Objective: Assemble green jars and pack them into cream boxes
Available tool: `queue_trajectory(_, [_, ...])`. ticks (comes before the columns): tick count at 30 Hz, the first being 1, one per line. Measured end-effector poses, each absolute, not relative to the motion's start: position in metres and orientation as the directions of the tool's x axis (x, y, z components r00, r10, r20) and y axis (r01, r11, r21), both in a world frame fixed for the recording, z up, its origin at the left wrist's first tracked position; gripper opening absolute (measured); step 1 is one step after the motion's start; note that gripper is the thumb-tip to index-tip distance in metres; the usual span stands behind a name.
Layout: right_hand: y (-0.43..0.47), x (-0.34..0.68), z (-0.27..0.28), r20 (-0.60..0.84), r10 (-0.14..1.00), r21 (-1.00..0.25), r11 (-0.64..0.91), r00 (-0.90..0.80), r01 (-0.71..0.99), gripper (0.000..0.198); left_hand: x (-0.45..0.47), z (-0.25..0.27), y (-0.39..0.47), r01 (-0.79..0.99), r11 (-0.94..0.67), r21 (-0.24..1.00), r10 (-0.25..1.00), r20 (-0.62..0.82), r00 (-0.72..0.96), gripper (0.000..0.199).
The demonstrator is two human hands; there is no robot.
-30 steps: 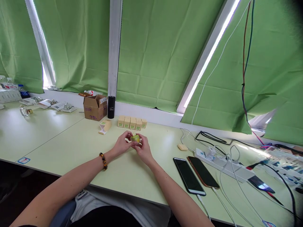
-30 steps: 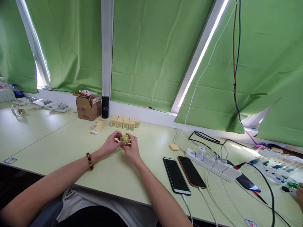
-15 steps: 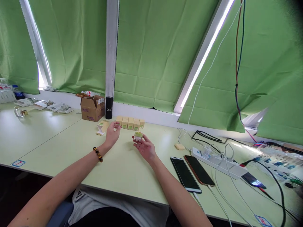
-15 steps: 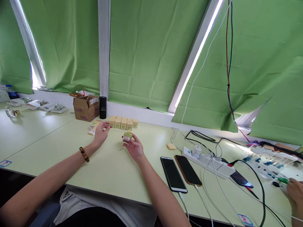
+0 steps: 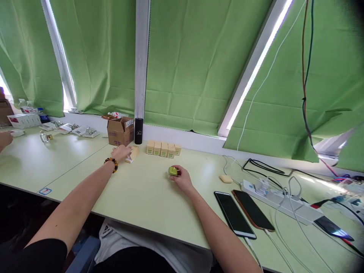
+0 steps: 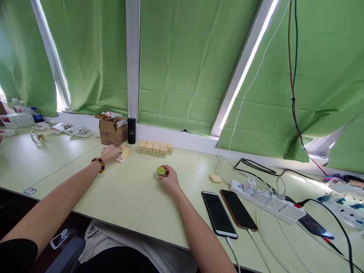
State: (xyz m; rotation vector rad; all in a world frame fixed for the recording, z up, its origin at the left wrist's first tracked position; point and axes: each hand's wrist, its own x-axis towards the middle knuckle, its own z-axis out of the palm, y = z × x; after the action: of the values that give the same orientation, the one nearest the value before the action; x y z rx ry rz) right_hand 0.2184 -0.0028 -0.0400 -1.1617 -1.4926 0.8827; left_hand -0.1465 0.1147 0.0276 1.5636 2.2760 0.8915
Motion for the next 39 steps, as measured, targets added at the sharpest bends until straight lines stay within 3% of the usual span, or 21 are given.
queue_trajectory(7, [-0.008, 0.217, -0.041, 0.300, 0.954, -0.795, 0.266, -0.028, 0.545, 0.042, -0.128, 0.012, 0.115, 0.868, 0.246, 0.431, 0.953, 0.058, -0.298, 0.065])
queue_trajectory(12, [-0.008, 0.217, -0.040, 0.352, 0.935, -0.737, 0.300, -0.036, 0.605, 0.062, -0.110, 0.011, 0.092, 0.897, 0.162, 0.411, 0.956, 0.161, -0.246, 0.052])
queue_trajectory(15, [-0.017, 0.213, -0.030, 0.563, 0.827, -0.659, 0.455, -0.009, 0.598, 0.058, -0.090, 0.016, 0.069, 0.901, -0.069, 0.428, 0.907, 0.402, -0.122, 0.049])
queue_trajectory(18, [-0.030, 0.204, -0.016, 0.725, 0.689, -0.567, 0.605, -0.011, 0.559, 0.045, -0.062, 0.025, 0.041, 0.853, -0.300, 0.428, 0.833, 0.553, 0.016, 0.050])
queue_trajectory(21, [-0.042, 0.193, -0.006, 0.773, 0.633, -0.537, 0.691, -0.047, 0.483, 0.043, -0.031, 0.031, 0.015, 0.801, -0.470, 0.371, 0.747, 0.651, 0.136, 0.057])
queue_trajectory(25, [-0.049, 0.184, -0.003, 0.756, 0.650, -0.569, 0.712, -0.078, 0.411, 0.046, 0.002, 0.030, -0.011, 0.705, -0.617, 0.348, 0.660, 0.717, 0.224, 0.062])
queue_trajectory(29, [-0.052, 0.186, 0.000, 0.766, 0.642, -0.588, 0.727, -0.044, 0.355, 0.039, 0.014, 0.022, -0.025, 0.545, -0.723, 0.425, 0.619, 0.748, 0.239, 0.062])
queue_trajectory(32, [-0.053, 0.188, 0.004, 0.747, 0.665, -0.635, 0.709, 0.007, 0.307, 0.036, 0.010, 0.018, -0.027, 0.349, -0.758, 0.551, 0.643, 0.723, 0.255, 0.053])
queue_trajectory(35, [-0.053, 0.187, 0.003, 0.715, 0.699, -0.680, 0.686, 0.026, 0.260, 0.032, 0.005, 0.013, -0.023, 0.159, -0.696, 0.700, 0.713, 0.649, 0.264, 0.039])
queue_trajectory(39, [-0.051, 0.185, -0.003, 0.735, 0.677, -0.650, 0.693, 0.027, 0.314, 0.022, 0.005, 0.003, -0.013, 0.003, -0.588, 0.809, 0.784, 0.569, 0.248, 0.037])
